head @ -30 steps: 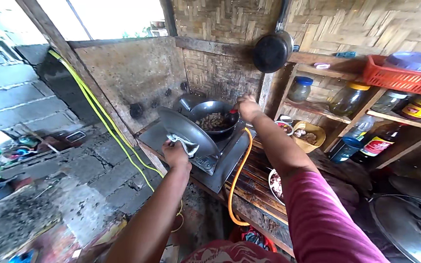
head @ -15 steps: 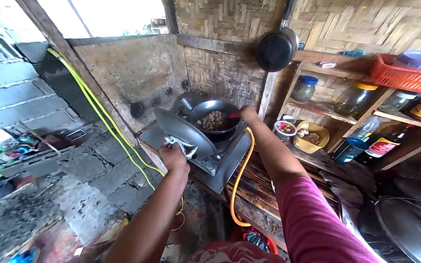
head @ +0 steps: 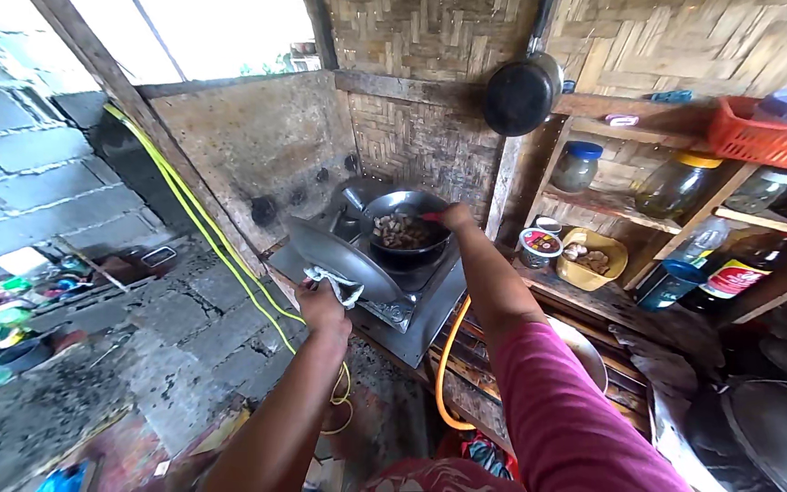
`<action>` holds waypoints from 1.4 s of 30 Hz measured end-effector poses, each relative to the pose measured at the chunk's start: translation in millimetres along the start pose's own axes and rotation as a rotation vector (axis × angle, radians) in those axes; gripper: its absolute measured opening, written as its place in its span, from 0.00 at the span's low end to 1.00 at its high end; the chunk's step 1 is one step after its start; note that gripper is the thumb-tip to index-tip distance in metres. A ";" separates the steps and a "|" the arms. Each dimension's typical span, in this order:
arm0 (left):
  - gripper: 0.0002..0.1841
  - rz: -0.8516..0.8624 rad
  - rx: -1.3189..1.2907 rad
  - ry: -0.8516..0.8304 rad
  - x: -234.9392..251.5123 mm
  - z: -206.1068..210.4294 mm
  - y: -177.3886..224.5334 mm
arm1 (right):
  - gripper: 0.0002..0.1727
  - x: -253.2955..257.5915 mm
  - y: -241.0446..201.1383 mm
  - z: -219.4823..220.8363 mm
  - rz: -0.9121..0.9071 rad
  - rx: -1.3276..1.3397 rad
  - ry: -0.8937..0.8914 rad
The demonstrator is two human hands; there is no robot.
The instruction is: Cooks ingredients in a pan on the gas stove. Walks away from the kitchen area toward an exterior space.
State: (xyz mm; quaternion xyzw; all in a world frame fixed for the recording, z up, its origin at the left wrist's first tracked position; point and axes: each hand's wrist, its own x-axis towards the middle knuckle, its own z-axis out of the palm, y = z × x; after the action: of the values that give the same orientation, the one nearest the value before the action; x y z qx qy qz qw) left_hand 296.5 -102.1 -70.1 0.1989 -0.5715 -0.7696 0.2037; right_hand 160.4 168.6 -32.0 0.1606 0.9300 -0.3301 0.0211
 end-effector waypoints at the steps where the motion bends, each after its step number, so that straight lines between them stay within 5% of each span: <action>1: 0.19 -0.006 0.013 0.001 -0.7 -0.8 0.7 | 0.23 7.2 0.5 7.9 -0.025 0.059 -0.020; 8: 0.19 -0.018 0.031 0.016 -4.3 -0.9 4.7 | 0.18 19.6 2.5 -3.2 -0.377 -0.046 -0.061; 15: 0.18 -0.001 0.006 -0.013 -10.2 3.0 3.8 | 0.19 -58.5 6.5 -46.0 -0.633 -0.489 0.106; 21: 0.18 -0.012 0.022 -0.014 -12.6 6.9 1.0 | 0.17 -109.9 26.7 -70.3 -0.788 -0.546 0.303; 27: 0.19 -0.009 -0.009 -0.024 -15.4 8.5 1.2 | 0.13 -139.0 23.2 -57.9 -0.675 -0.595 0.201; 31: 0.19 -0.005 0.005 -0.011 -16.2 8.2 1.2 | 0.19 -107.7 15.9 -18.7 -0.619 -0.704 0.223; 38: 0.18 0.013 -0.067 -0.032 -19.4 2.2 0.3 | 0.14 -90.8 -26.9 -22.3 -0.558 -0.511 0.308; 42: 0.18 0.013 -0.068 -0.012 -19.4 -1.0 1.2 | 0.17 -69.5 -26.7 4.0 -0.532 -0.612 0.251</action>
State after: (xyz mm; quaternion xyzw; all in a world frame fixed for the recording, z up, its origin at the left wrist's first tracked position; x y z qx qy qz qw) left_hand 313.4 -92.8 -67.8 0.1836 -0.5476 -0.7884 0.2117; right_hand 217.7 126.9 -8.9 -0.0597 0.9895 -0.0105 -0.1315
